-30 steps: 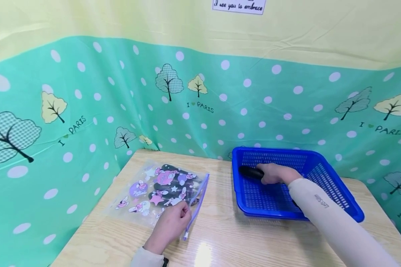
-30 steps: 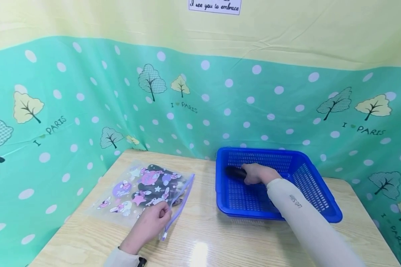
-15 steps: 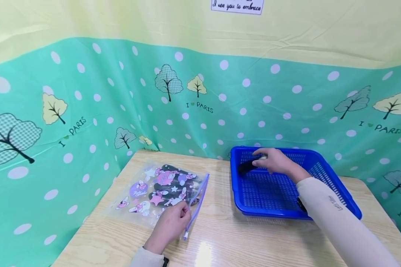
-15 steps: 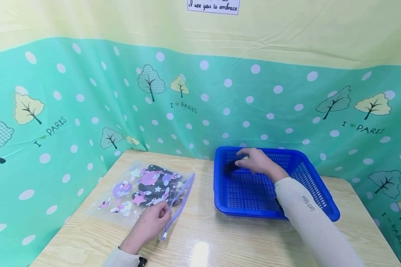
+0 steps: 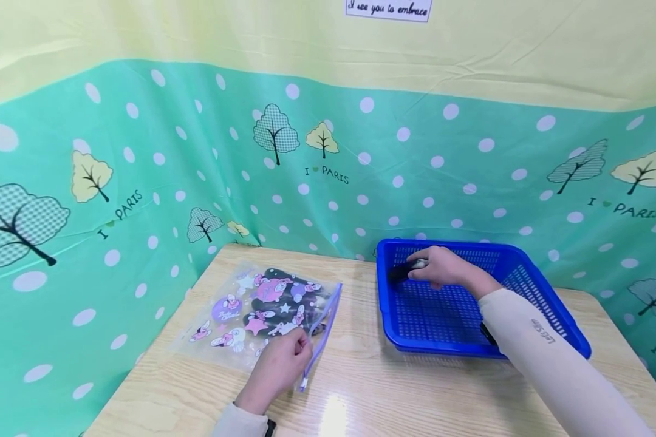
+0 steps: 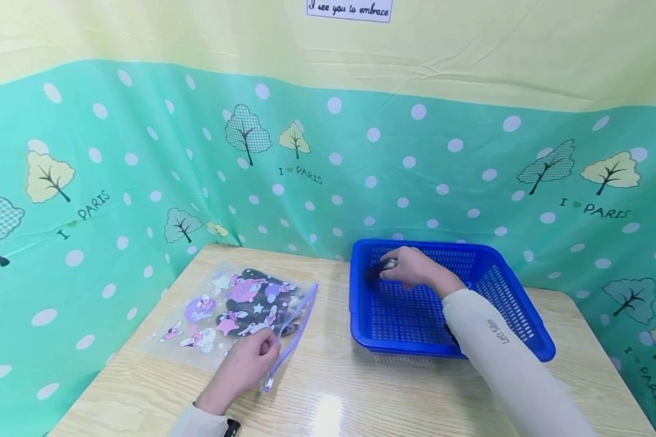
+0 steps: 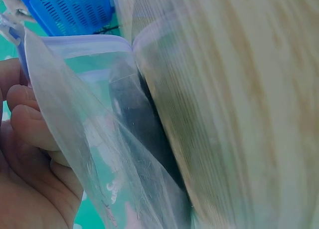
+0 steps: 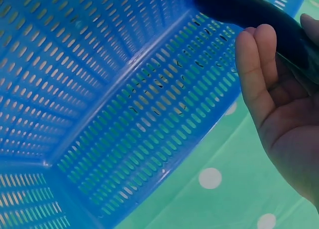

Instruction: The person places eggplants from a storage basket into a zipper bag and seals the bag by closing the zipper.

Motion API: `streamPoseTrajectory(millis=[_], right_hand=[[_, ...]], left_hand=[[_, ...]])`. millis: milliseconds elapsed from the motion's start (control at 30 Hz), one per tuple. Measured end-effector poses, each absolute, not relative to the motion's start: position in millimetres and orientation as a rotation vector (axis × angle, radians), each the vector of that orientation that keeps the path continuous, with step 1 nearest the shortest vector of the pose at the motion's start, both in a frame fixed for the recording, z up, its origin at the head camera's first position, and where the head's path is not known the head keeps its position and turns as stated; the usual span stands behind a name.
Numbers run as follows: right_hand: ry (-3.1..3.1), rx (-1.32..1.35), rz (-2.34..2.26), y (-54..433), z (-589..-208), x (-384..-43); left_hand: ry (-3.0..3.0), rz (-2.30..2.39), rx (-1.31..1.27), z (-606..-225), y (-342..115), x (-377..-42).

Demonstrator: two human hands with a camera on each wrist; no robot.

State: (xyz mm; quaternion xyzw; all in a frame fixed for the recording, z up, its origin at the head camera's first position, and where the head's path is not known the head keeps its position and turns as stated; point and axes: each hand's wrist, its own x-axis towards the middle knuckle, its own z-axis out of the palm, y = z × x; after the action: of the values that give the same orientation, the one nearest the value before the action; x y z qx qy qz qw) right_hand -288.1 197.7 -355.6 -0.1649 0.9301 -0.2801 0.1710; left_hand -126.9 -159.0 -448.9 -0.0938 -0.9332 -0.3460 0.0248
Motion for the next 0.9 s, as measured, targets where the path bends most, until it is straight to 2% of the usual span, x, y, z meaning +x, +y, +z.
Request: streamPoseTrajectory(millis=[300,600,900], right_hand=[[2.638,-0.512,-0.793,199,-336,-275],[2.678,-0.557,-1.037,208,-300,-223],[2.401,-0.704,-1.497,196,-331,-161]], left_hand=[[-2.885,-1.088,-0.281,-446,-160,-125],[-2.847,-1.082,-0.298,-443,-162,-124],[-2.847,-1.139,-0.273,-441,-163,-124]])
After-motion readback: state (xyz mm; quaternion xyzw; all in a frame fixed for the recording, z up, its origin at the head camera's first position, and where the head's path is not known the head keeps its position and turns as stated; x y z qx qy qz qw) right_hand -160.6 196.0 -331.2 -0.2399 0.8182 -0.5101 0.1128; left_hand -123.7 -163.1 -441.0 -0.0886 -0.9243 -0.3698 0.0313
